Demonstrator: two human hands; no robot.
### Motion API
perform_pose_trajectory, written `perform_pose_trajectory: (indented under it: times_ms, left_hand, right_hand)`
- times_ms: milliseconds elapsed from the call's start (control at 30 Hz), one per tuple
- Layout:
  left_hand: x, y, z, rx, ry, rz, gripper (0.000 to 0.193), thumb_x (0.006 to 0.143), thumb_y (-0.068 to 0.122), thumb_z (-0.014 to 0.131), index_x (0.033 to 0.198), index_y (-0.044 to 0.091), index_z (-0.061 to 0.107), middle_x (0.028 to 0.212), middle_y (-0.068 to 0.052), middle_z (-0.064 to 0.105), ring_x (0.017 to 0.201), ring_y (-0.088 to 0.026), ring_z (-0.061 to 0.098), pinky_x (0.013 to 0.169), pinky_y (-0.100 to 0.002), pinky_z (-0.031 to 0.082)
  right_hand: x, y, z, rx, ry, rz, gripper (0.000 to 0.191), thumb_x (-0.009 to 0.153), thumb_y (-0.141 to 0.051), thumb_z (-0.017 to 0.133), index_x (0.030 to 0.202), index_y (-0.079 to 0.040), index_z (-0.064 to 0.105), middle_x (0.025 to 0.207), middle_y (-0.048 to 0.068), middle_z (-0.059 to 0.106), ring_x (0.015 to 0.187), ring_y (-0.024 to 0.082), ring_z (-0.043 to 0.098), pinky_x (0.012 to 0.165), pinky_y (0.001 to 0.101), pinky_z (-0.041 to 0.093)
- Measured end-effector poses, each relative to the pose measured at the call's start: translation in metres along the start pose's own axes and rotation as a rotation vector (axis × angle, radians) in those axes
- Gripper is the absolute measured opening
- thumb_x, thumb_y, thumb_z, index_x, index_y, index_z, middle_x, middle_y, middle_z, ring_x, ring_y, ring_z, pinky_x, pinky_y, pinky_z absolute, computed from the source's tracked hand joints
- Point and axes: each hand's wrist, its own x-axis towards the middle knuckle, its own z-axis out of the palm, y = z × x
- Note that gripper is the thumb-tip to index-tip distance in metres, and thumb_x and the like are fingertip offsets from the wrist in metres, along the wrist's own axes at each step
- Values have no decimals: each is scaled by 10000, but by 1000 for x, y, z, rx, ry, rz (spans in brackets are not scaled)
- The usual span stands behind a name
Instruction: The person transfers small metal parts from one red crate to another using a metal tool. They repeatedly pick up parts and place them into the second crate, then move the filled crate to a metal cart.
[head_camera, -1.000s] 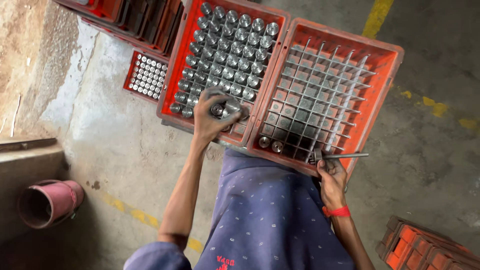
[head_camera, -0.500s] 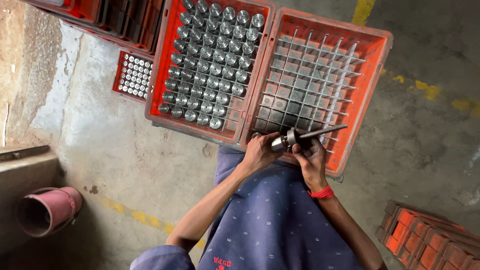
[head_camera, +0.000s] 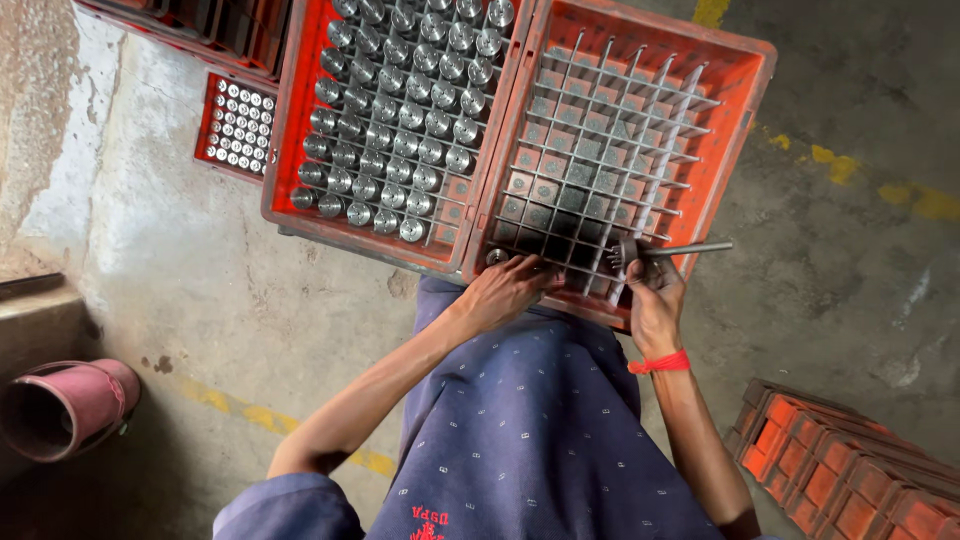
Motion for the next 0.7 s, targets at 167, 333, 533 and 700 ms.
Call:
perform_pose_trajectory:
  times_ms: [167, 333, 533, 700]
  left_hand:
    - [-2, -7, 21, -100, 121, 69, 373, 854, 59, 606, 1222, 63, 674, 1210, -110, 685, 1008, -327, 705, 844, -388, 586]
    - [-9, -50, -15, -80, 307, -220, 216, 806, 71, 710, 1021, 98, 693, 954, -115, 704, 938, -349, 705, 814, -417, 570]
    - [23, -123, -57, 299, 485, -544, 449, 836, 260, 767, 1225, 45, 700, 1322, -249, 526, 1236, -432, 480, 1002, -541, 438]
    - [35, -124, -78, 226, 306, -548, 506, 818, 365, 825, 1186, 42, 695, 1342, -200, 524, 1329, -375, 419, 1092, -567, 376]
  right_hand:
    - [-9, -2, -6, 5, 14, 1, 426, 901, 210, 543, 1288, 42, 601, 1093, 40, 623, 940, 103, 564, 905, 248, 481]
    - [-25, 4, -16, 6, 26, 10, 392, 894, 202, 543, 1249, 38, 567, 1095, 38, 609, 981, 113, 593, 942, 267, 501]
    - [-21, 6, -13, -22, 4, 30, 367, 931, 181, 567, 1274, 50, 570, 1067, 49, 629, 981, 105, 593, 921, 251, 499]
    - [-19, 6, -2, -51, -46, 25, 363, 940, 167, 598, 1289, 71, 563, 1073, 48, 632, 963, 107, 585, 918, 244, 501]
